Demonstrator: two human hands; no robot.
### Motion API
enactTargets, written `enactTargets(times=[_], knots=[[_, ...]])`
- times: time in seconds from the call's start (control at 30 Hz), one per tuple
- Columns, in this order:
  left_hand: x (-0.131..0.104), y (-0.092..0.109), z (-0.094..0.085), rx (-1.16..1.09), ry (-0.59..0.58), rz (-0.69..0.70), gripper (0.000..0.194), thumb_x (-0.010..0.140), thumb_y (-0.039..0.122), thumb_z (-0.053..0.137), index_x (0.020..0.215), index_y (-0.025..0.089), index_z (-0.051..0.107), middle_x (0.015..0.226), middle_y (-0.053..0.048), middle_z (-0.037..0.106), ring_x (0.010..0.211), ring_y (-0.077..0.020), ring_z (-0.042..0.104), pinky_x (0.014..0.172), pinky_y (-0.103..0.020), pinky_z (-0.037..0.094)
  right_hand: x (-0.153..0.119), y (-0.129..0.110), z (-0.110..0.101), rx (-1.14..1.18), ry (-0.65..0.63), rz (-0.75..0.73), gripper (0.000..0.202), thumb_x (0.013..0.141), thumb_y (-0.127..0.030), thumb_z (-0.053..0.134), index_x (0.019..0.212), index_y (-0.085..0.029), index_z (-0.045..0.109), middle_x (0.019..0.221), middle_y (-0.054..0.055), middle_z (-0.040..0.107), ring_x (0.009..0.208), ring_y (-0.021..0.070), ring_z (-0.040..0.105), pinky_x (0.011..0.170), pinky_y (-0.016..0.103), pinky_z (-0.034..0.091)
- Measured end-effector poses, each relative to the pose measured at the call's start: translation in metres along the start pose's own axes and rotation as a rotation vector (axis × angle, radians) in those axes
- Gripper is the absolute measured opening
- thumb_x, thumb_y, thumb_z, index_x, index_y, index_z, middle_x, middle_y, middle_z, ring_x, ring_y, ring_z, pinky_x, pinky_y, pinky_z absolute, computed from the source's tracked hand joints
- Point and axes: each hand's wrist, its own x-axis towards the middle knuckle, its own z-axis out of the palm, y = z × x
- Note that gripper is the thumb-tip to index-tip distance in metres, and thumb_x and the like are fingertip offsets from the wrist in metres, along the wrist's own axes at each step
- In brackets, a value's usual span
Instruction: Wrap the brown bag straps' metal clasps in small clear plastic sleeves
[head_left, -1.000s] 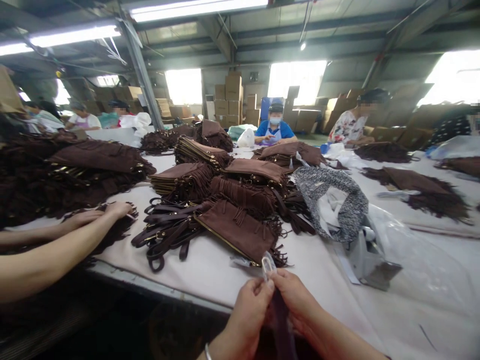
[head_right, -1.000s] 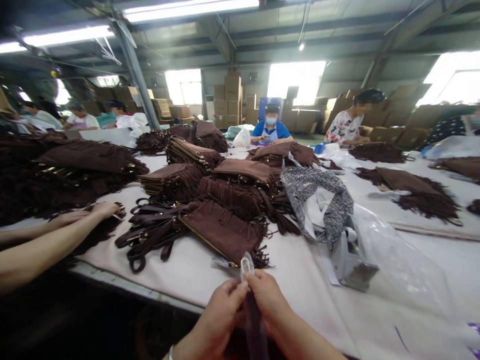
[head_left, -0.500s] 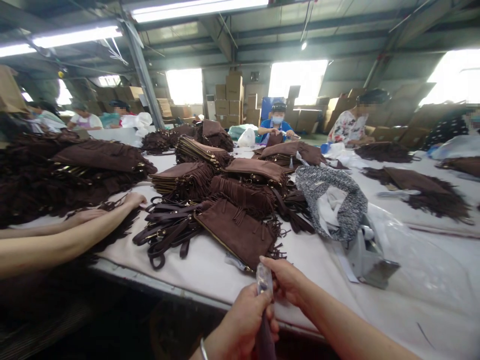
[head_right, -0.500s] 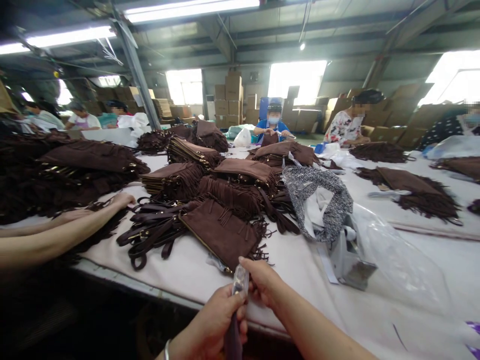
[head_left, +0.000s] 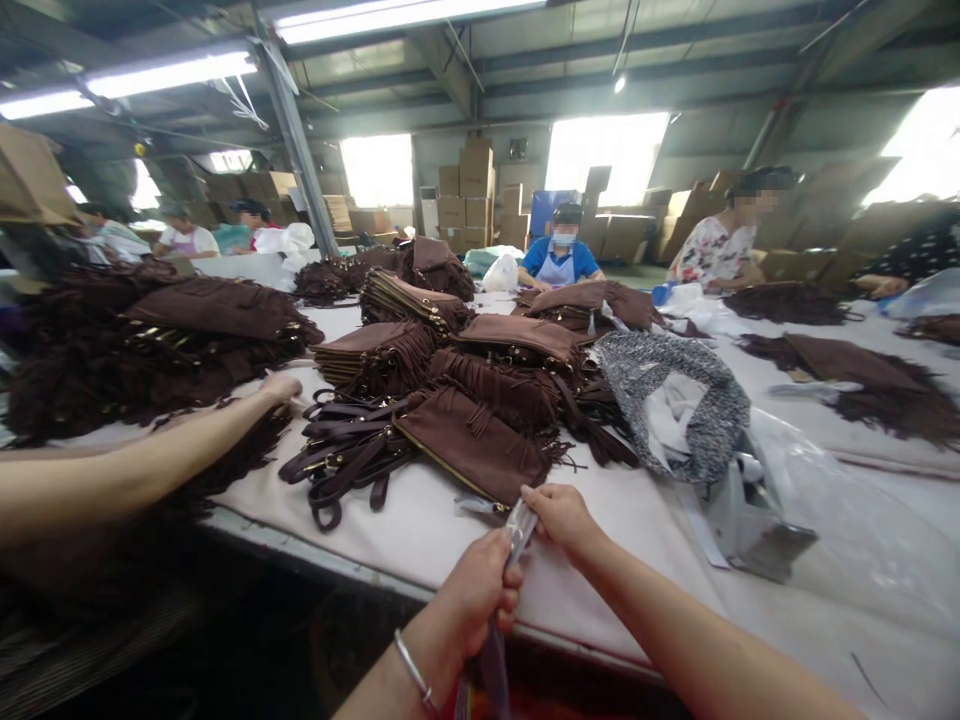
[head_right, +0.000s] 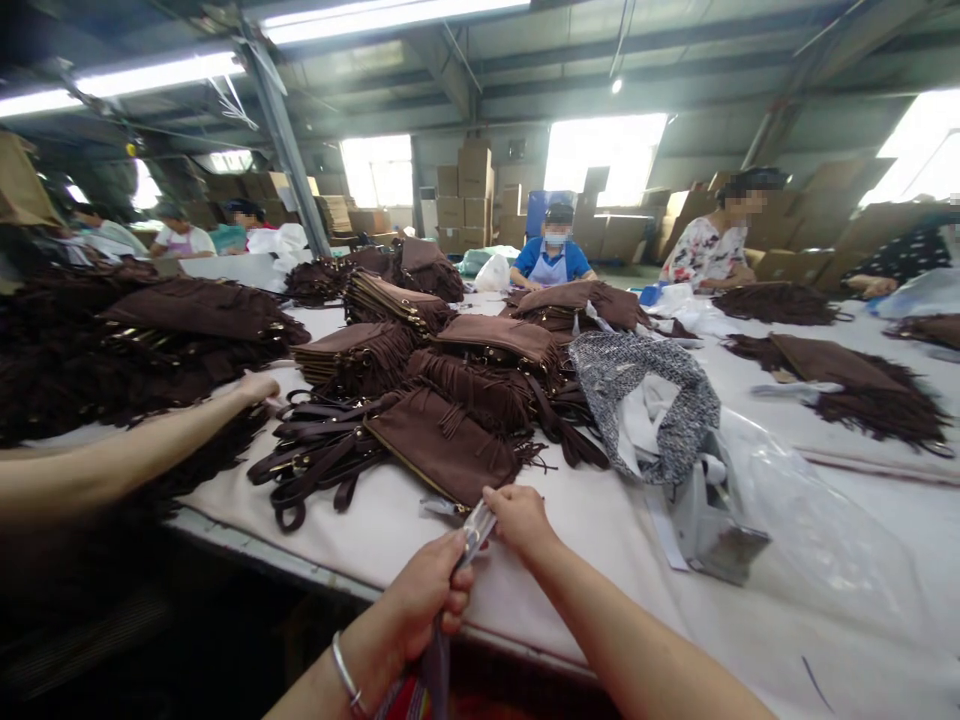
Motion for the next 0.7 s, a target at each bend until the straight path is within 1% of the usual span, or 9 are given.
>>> enactTargets(times=[0.13, 0.2, 0.27, 0.3, 0.37, 0.43, 0.5, 0.6, 0.7], knots=[[-0.001, -0.003, -0.008, 0.153, 0.079, -0.026, 0.039, 0.086, 0.056, 0.041, 0.091, 0.019, 0.052, 0.057, 0.008, 0.037, 0.039, -0.0048, 0.023, 0.039, -0.019, 0.018, 0.003, 0.011, 0.000, -0.143, 0.006, -0.080, 0.033, 0.074, -0.040, 0.066, 0.051, -0.017, 0.061, 0.040, -0.003, 0.050, 0.039, 0.0100, 0.041, 0.042, 0.024, 0.027], [-0.003, -0.004, -0.009, 0.184, 0.108, -0.032, 0.039, 0.086, 0.055, 0.042, 0.089, 0.018, 0.053, 0.056, 0.008, 0.038, 0.039, -0.0053, 0.025, 0.039, -0.019, 0.018, 0.002, 0.012, -0.004, -0.183, 0.014, -0.084, 0.027, 0.078, -0.039, 0.061, 0.063, -0.017, 0.066, 0.042, -0.003, 0.053, 0.036, 0.0111, 0.043, 0.041, 0.024, 0.030], [-0.004, -0.003, -0.010, 0.179, 0.112, -0.037, 0.039, 0.084, 0.055, 0.044, 0.088, 0.018, 0.054, 0.055, 0.008, 0.037, 0.039, -0.0055, 0.024, 0.039, -0.020, 0.019, -0.005, 0.010, -0.014, -0.201, 0.035, -0.106, 0.023, 0.083, -0.037, 0.055, 0.080, -0.018, 0.068, 0.054, -0.001, 0.062, 0.040, 0.0125, 0.048, 0.045, 0.025, 0.037], [-0.005, -0.002, -0.010, 0.164, 0.104, -0.043, 0.039, 0.083, 0.056, 0.045, 0.087, 0.018, 0.054, 0.053, 0.009, 0.035, 0.039, -0.0054, 0.023, 0.039, -0.020, 0.018, -0.010, 0.009, -0.019, -0.228, 0.028, -0.178, 0.022, 0.084, -0.034, 0.054, 0.088, -0.018, 0.068, 0.066, 0.002, 0.066, 0.049, 0.0141, 0.055, 0.052, 0.026, 0.043], [-0.005, -0.001, -0.011, 0.128, 0.079, -0.054, 0.039, 0.082, 0.056, 0.048, 0.086, 0.018, 0.054, 0.052, 0.010, 0.033, 0.038, -0.0052, 0.020, 0.039, -0.019, 0.018, -0.022, 0.006, -0.029, -0.347, -0.055, -0.450, 0.022, 0.083, -0.026, 0.056, 0.100, -0.021, 0.068, 0.095, 0.007, 0.069, 0.079, 0.0187, 0.063, 0.074, 0.031, 0.048], [-0.005, 0.000, -0.011, 0.110, 0.057, -0.053, 0.039, 0.081, 0.057, 0.049, 0.085, 0.018, 0.054, 0.051, 0.010, 0.033, 0.038, -0.0049, 0.020, 0.039, -0.019, 0.019, -0.033, 0.003, -0.033, -0.524, -0.192, -0.759, 0.028, 0.082, -0.019, 0.058, 0.108, -0.024, 0.068, 0.113, 0.009, 0.064, 0.103, 0.0226, 0.057, 0.091, 0.037, 0.042], [-0.005, -0.001, -0.012, 0.123, 0.050, -0.039, 0.041, 0.080, 0.058, 0.050, 0.083, 0.018, 0.055, 0.051, 0.010, 0.034, 0.038, -0.0049, 0.021, 0.038, -0.019, 0.020, -0.039, 0.001, -0.030, -0.660, -0.272, -0.907, 0.025, 0.084, -0.017, 0.058, 0.105, -0.025, 0.069, 0.110, 0.009, 0.065, 0.103, 0.0230, 0.056, 0.092, 0.038, 0.040], [-0.005, -0.001, -0.012, 0.140, 0.058, -0.020, 0.040, 0.079, 0.057, 0.053, 0.081, 0.017, 0.056, 0.050, 0.009, 0.037, 0.036, -0.0053, 0.027, 0.039, -0.020, 0.027, -0.036, -0.004, -0.021, -0.772, -0.300, -0.923, 0.016, 0.088, -0.020, 0.055, 0.084, -0.022, 0.071, 0.085, 0.007, 0.068, 0.086, 0.0204, 0.057, 0.081, 0.035, 0.040], [-0.006, 0.000, -0.013, 0.159, 0.090, 0.002, 0.038, 0.077, 0.053, 0.058, 0.078, 0.015, 0.057, 0.060, 0.000, 0.054, 0.043, -0.0090, 0.046, 0.044, -0.023, 0.040, -0.030, -0.008, -0.014, -0.871, -0.327, -0.919, 0.020, 0.089, -0.021, 0.055, 0.075, -0.021, 0.069, 0.075, 0.006, 0.066, 0.079, 0.0195, 0.056, 0.075, 0.033, 0.037]])
